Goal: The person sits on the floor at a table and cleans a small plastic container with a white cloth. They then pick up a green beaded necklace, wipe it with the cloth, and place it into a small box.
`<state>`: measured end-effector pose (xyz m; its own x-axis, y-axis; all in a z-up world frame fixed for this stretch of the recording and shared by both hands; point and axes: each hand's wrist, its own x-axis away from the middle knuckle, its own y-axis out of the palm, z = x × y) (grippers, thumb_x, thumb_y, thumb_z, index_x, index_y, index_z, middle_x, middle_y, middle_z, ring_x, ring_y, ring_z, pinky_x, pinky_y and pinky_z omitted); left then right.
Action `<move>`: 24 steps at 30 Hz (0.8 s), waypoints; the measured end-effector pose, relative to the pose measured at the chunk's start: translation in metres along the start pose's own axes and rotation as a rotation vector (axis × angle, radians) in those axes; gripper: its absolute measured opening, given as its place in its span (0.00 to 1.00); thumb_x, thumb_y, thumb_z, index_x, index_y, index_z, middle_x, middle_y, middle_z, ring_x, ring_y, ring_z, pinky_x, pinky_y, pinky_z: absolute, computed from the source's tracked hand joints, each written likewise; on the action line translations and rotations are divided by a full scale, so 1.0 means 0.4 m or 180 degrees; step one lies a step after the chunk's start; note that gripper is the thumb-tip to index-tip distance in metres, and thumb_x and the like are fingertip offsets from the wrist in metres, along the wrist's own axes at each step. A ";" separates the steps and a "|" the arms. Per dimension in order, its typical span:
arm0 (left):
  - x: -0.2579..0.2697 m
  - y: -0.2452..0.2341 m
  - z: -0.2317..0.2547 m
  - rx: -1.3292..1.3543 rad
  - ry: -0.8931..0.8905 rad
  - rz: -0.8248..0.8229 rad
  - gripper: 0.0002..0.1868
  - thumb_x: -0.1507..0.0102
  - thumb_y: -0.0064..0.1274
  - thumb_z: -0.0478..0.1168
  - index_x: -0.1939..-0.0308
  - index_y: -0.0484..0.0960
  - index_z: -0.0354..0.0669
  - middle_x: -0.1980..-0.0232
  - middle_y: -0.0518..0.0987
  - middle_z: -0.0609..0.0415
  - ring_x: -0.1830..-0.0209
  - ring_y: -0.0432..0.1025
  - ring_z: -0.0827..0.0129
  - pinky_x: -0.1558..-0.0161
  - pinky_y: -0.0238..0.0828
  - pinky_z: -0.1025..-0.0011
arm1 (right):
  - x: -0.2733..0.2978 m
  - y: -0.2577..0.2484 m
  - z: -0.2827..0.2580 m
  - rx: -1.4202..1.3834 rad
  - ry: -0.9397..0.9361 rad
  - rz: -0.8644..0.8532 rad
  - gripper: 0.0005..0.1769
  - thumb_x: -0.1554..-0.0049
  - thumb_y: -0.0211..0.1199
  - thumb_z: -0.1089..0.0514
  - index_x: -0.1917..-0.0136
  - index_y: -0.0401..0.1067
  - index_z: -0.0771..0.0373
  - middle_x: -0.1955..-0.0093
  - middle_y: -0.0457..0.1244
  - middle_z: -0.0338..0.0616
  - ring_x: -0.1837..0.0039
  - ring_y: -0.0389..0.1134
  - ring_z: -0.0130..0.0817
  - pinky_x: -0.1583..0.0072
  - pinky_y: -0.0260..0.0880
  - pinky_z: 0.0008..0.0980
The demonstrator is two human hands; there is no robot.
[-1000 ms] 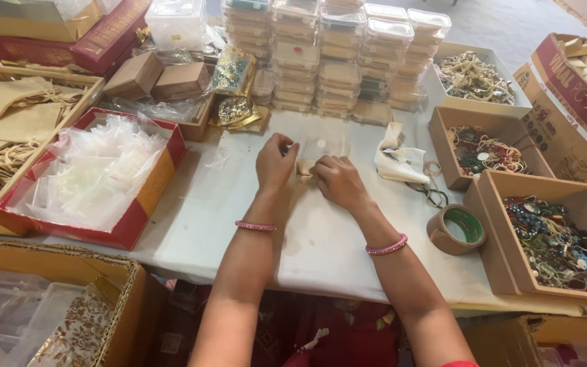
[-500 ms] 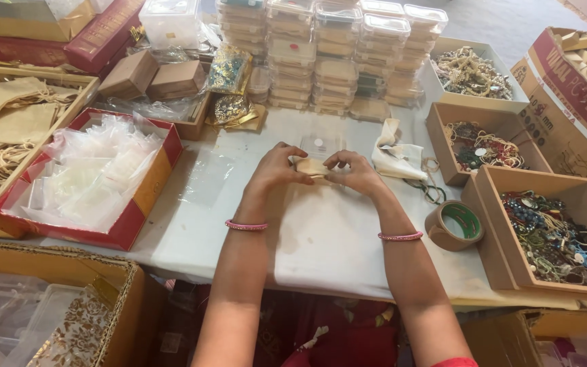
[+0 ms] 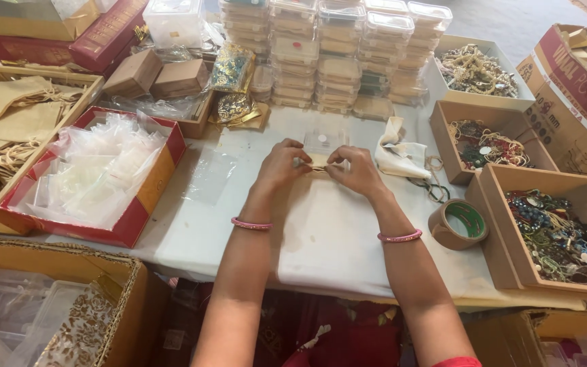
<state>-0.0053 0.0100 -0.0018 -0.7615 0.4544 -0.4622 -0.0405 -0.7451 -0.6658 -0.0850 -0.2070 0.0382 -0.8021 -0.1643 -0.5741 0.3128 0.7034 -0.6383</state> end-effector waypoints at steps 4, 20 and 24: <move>0.007 -0.018 0.050 -0.0323 -0.0113 -0.0021 0.05 0.43 0.63 0.42 0.64 0.90 0.54 0.46 0.80 0.61 0.43 0.72 0.60 0.43 0.72 0.64 | 0.004 0.010 0.002 0.0065 0.0083 -0.0238 0.08 0.52 0.70 0.60 0.57 0.78 0.63 0.57 0.71 0.46 0.55 0.73 0.36 0.50 0.73 0.34; -0.005 -0.004 0.026 -0.0650 0.0103 -0.0603 0.14 0.38 0.57 0.53 0.60 0.90 0.50 0.53 0.85 0.60 0.44 0.73 0.58 0.42 0.72 0.60 | 0.002 0.042 0.109 -0.0203 0.0954 0.0452 0.17 0.42 0.60 0.60 0.40 0.73 0.64 0.40 0.67 0.53 0.42 0.72 0.41 0.43 0.73 0.39; 0.011 -0.021 0.075 -0.0286 -0.0035 -0.0057 0.29 0.48 0.73 0.50 0.45 0.84 0.51 0.36 0.76 0.50 0.34 0.69 0.55 0.36 0.70 0.62 | 0.014 0.059 0.202 -0.1451 0.1936 0.0487 0.44 0.37 0.63 0.48 0.17 0.43 0.57 0.21 0.46 0.56 0.23 0.49 0.46 0.26 0.50 0.42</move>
<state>-0.0278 0.0034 0.0194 -0.7682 0.4616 -0.4437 0.0036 -0.6898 -0.7239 -0.0411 -0.2472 -0.0217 -0.9464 0.2735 -0.1721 0.3080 0.9244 -0.2249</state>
